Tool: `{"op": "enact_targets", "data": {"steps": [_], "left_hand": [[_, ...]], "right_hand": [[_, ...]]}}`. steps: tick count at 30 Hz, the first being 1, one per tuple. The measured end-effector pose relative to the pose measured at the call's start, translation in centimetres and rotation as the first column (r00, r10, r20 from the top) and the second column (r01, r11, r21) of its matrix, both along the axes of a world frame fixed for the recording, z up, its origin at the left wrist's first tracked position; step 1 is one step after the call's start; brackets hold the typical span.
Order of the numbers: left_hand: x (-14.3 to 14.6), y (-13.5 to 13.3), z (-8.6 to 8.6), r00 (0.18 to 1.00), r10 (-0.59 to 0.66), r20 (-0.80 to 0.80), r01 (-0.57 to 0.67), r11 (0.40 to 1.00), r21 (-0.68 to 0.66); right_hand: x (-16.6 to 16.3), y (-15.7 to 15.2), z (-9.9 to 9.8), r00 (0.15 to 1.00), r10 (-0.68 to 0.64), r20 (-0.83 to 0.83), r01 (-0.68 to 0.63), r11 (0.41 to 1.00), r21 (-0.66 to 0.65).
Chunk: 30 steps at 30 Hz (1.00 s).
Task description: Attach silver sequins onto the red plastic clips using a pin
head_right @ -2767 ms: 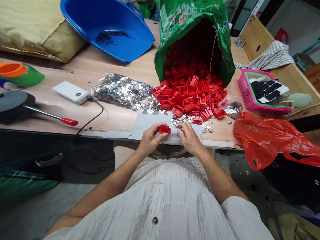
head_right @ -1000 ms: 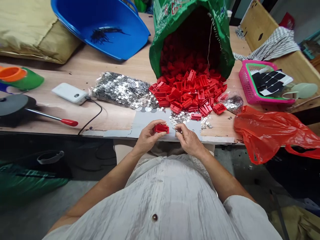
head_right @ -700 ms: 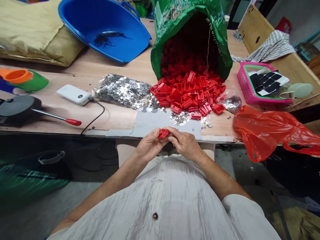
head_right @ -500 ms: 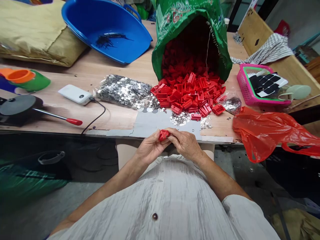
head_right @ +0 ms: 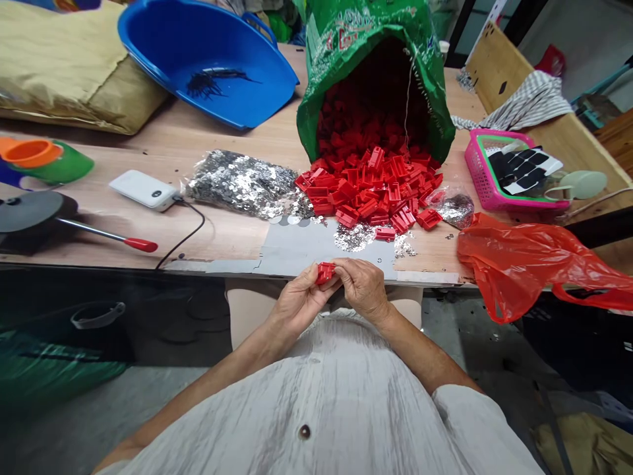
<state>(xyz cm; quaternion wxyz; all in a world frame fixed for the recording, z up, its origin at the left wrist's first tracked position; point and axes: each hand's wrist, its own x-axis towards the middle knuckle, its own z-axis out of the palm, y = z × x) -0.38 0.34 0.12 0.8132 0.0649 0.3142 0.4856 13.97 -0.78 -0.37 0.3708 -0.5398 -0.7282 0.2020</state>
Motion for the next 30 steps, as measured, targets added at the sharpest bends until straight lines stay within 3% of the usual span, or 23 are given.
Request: {"op": "enact_targets", "data": {"steps": [5, 7, 10, 13, 18, 21, 23, 26, 30], "left_hand": [[-1.2, -0.4, -0.4, 0.986, -0.133, -0.104, 0.141, 0.987, 0.072], [-2.1, -0.8, -1.1, 0.946, -0.251, -0.203, 0.269, 0.961, 0.065], [-3.0, -1.3, -3.3, 0.838, -0.383, -0.387, 0.431, 0.902, 0.04], [-3.0, -1.2, -6.1, 0.727, -0.354, -0.589, 0.419, 0.908, -0.029], [-2.5, -0.6, -8.6, 0.693, -0.334, -0.639, 0.48, 0.875, 0.063], [-2.8, -0.5, -8.7, 0.649, -0.331, -0.685, 0.522, 0.849, 0.084], [-3.0, -0.5, -8.1, 0.62, -0.421, -0.662, 0.603, 0.796, 0.059], [-3.0, -0.4, -6.5, 0.596, -0.562, -0.574, 0.72, 0.69, 0.072], [-2.2, -0.3, -4.2, 0.591, -0.574, -0.566, 0.749, 0.651, 0.121]], "right_hand": [[1.6, 0.5, 0.4, 0.999, 0.027, 0.029, -0.024, 0.996, -0.089], [3.4, 1.3, 0.3, 0.988, -0.1, 0.122, 0.115, 0.986, -0.123], [6.7, 2.9, -0.4, 0.904, -0.319, 0.284, 0.346, 0.937, -0.046], [9.1, 4.6, -1.2, 0.834, -0.397, 0.383, 0.423, 0.906, 0.02], [10.2, 6.4, -1.8, 0.831, -0.357, 0.426, 0.398, 0.917, -0.006], [10.1, 6.5, -2.0, 0.847, -0.37, 0.381, 0.395, 0.919, 0.015], [10.0, 6.3, -2.3, 0.855, -0.394, 0.337, 0.404, 0.914, 0.043], [9.7, 5.7, -2.7, 0.868, -0.396, 0.3, 0.399, 0.915, 0.052], [9.0, 4.8, -2.8, 0.867, -0.4, 0.299, 0.41, 0.912, 0.031]]}}
